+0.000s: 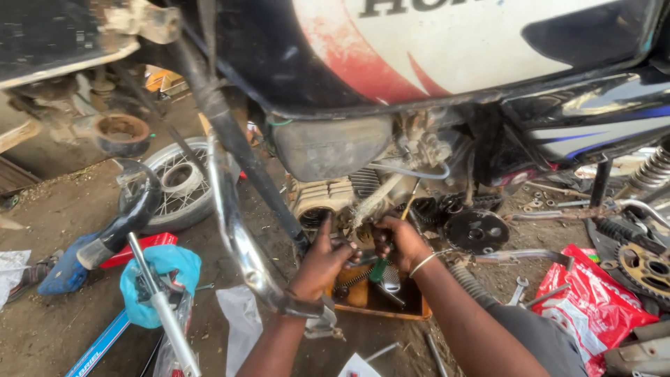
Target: Repairing the internal engine and transmission components of a motorcycle using hand tools.
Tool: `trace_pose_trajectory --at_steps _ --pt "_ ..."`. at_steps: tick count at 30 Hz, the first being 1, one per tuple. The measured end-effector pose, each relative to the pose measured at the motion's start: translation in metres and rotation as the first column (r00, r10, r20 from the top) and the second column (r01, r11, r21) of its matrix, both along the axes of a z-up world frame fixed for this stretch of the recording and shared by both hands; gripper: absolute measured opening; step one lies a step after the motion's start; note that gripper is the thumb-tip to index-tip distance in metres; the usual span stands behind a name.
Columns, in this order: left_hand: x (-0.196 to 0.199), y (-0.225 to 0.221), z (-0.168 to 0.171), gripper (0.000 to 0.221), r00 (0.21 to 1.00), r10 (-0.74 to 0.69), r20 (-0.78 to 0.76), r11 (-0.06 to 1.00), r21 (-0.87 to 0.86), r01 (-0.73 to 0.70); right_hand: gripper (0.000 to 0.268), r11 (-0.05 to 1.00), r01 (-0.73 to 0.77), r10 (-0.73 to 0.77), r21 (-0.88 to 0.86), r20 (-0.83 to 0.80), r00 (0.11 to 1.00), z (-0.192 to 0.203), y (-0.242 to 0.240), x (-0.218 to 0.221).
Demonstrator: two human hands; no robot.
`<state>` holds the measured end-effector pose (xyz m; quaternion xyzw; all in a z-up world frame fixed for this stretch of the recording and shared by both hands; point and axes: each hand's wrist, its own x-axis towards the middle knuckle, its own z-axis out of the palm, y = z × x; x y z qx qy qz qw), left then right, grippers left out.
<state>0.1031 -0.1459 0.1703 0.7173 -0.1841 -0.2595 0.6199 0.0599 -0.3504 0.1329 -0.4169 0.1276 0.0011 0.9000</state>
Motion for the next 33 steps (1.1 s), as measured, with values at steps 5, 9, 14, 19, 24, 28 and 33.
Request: trace_pose_trajectory --at_steps 5,9,14,19,24,28,33 --pt "-0.001 0.000 -0.009 0.093 1.000 0.025 -0.016 0.999 0.033 -0.024 0.019 0.999 -0.023 0.023 0.025 -0.023 0.999 -0.010 -0.001 0.000" --pt "-0.007 0.005 -0.009 0.086 0.998 0.030 0.049 0.995 -0.093 -0.025 0.017 0.999 -0.029 0.030 0.030 -0.016 0.999 -0.011 -0.007 0.000" --pt "-0.024 0.018 0.006 0.077 0.979 0.073 0.188 0.997 -0.051 -0.064 0.018 0.985 -0.119 0.117 0.122 0.025 0.993 -0.034 -0.025 -0.001" --pt "-0.091 0.070 -0.044 0.026 0.714 0.692 0.108 0.674 -0.452 -0.584 0.015 0.967 -0.247 0.238 0.066 0.126 0.963 -0.004 -0.027 -0.014" --pt "-0.165 0.045 -0.173 0.019 0.669 0.572 0.475 0.796 -0.123 -0.593 0.024 0.987 -0.160 0.159 0.025 0.053 0.986 -0.006 -0.019 -0.008" --pt "-0.154 -0.018 -0.125 0.040 0.551 -0.238 0.800 0.856 0.441 -0.271 0.018 0.999 -0.010 0.009 -0.052 -0.019 1.000 0.003 -0.009 -0.010" --pt "-0.113 -0.042 -0.046 0.021 0.594 -0.427 0.682 0.734 0.645 -0.213 0.013 0.990 0.036 -0.049 -0.138 -0.091 0.995 0.006 -0.014 -0.015"
